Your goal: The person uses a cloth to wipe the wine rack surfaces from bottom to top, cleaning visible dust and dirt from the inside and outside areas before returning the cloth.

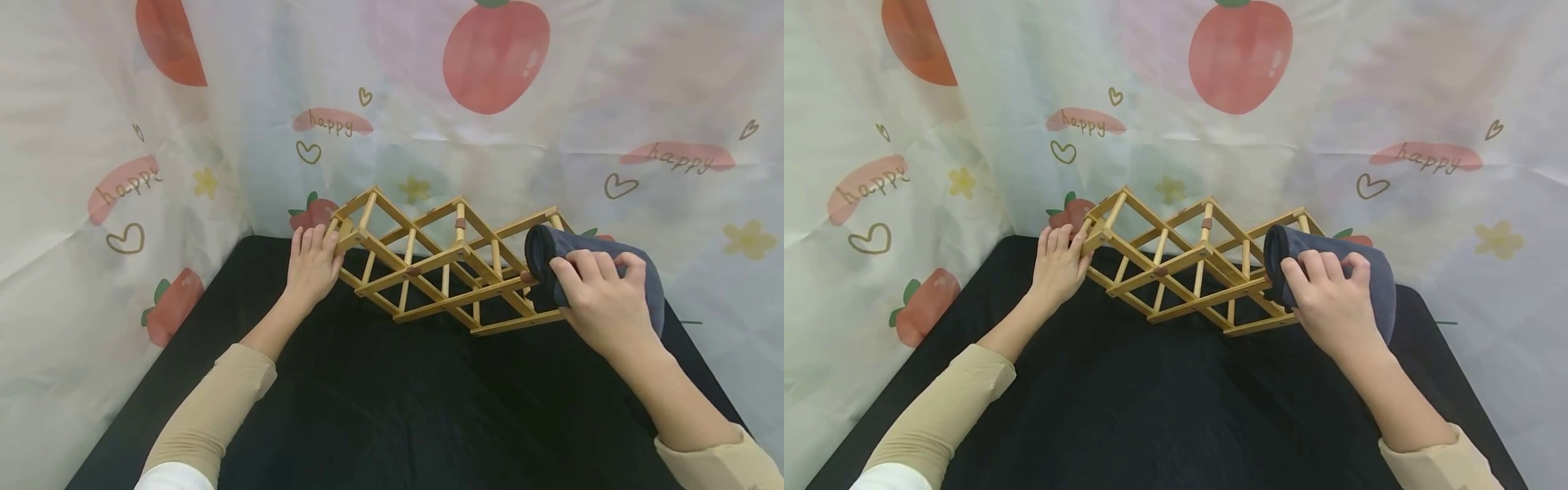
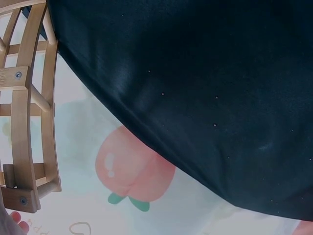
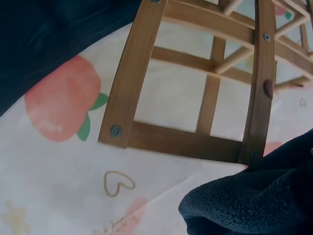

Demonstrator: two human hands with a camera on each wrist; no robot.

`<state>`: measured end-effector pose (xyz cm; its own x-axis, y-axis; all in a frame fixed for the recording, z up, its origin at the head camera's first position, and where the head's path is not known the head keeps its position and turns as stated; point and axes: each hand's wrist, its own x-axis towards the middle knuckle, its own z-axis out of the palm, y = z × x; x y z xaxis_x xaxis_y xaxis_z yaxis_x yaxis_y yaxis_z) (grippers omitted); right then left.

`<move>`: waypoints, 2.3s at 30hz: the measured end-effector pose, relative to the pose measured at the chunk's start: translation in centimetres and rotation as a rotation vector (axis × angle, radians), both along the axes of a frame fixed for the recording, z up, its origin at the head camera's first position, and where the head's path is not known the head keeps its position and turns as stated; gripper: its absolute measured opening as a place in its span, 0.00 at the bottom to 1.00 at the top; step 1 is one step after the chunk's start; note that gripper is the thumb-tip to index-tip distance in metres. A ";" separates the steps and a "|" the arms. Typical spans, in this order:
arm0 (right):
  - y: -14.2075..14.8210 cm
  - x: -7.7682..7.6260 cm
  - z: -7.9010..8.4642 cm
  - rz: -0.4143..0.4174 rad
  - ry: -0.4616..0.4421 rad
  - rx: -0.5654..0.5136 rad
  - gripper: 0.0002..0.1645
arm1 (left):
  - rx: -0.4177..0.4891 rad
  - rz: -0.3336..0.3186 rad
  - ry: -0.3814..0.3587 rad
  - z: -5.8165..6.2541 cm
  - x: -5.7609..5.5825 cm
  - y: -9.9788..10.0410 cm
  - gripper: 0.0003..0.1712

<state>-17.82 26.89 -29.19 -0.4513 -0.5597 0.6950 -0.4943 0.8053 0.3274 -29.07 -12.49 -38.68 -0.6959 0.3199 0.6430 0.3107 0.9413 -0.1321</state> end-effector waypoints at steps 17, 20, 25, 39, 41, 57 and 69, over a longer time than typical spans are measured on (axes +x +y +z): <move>-1.7 -3.6 -2.5 -0.011 -0.123 0.209 0.27 | 0.005 -0.008 0.008 -0.1 -0.2 -0.2 0.15; -1.8 -3.9 -2.9 -0.047 -0.164 0.245 0.27 | 0.002 -0.007 0.008 -0.1 -0.1 -0.2 0.15; -1.9 -4.0 -3.4 -0.145 -0.258 0.274 0.32 | 0.015 -0.017 -0.007 -0.2 -0.1 -0.2 0.14; -1.3 -5.2 -5.3 -0.191 -0.253 0.272 0.40 | 0.018 -0.019 0.009 -0.3 -0.3 -0.2 0.13; -1.1 -5.4 -5.6 -0.154 -0.193 0.268 0.36 | 0.017 -0.019 -0.002 -0.3 -0.3 -0.2 0.14; -0.6 -6.6 -7.3 0.198 0.075 0.076 0.16 | 0.048 -0.013 -0.031 -0.2 -0.3 0.1 0.13; -2.4 -6.3 -9.6 0.347 0.317 -0.069 0.07 | 0.073 -0.011 -0.016 -0.3 -0.5 0.2 0.12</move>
